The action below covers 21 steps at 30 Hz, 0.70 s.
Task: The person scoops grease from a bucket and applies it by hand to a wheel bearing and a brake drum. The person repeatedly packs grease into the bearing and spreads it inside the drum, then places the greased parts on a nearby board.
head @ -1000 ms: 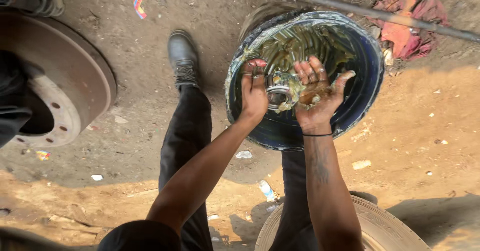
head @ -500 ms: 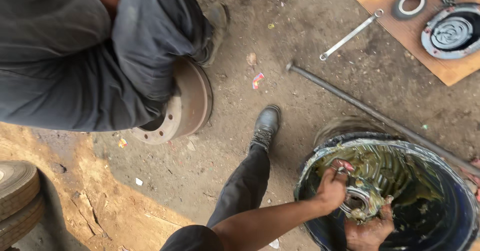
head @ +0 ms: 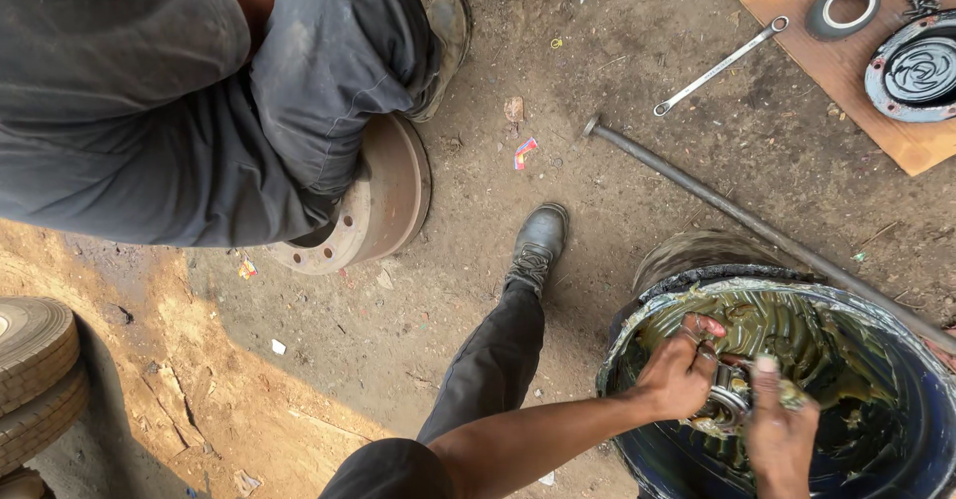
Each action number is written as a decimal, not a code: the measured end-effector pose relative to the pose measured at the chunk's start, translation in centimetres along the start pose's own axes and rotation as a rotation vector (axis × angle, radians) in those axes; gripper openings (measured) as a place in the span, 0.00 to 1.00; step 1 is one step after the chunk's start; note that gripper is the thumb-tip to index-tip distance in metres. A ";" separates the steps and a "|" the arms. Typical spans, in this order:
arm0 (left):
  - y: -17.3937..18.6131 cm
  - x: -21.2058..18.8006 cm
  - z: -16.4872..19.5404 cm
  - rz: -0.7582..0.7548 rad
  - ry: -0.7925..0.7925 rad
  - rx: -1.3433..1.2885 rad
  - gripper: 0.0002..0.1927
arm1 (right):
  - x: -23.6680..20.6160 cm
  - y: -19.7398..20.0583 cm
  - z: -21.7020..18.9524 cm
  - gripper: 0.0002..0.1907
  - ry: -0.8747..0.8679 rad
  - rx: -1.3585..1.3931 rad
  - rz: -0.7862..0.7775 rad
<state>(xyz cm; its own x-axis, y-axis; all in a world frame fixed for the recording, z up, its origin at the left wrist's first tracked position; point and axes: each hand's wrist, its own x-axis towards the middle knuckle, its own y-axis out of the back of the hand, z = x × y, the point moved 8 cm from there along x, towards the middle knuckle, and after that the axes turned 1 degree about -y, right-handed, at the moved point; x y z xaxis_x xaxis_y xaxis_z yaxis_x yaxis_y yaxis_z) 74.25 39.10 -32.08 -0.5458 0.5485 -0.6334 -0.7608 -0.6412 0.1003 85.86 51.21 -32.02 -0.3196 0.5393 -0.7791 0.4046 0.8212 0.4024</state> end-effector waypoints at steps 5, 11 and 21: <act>0.4 0.0 1.3 -0.051 -0.003 0.008 0.28 | -0.3 -0.7 -2.6 0.25 0.301 -0.279 -0.213; 1.2 -0.1 2.2 -0.119 0.151 0.117 0.54 | -1.8 -1.8 -2.7 0.54 0.595 -0.568 -0.466; 0.6 -0.9 2.3 -0.100 0.104 0.321 0.59 | -0.9 -4.8 -1.6 0.31 0.709 -1.101 -0.249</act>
<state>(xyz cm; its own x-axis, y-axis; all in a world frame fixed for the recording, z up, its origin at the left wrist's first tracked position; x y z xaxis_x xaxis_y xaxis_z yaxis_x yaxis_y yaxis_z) 73.44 39.43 -29.63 -0.4367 0.5321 -0.7254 -0.8894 -0.3765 0.2592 82.85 47.08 -32.48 -0.7931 0.0581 -0.6063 -0.5208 0.4514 0.7246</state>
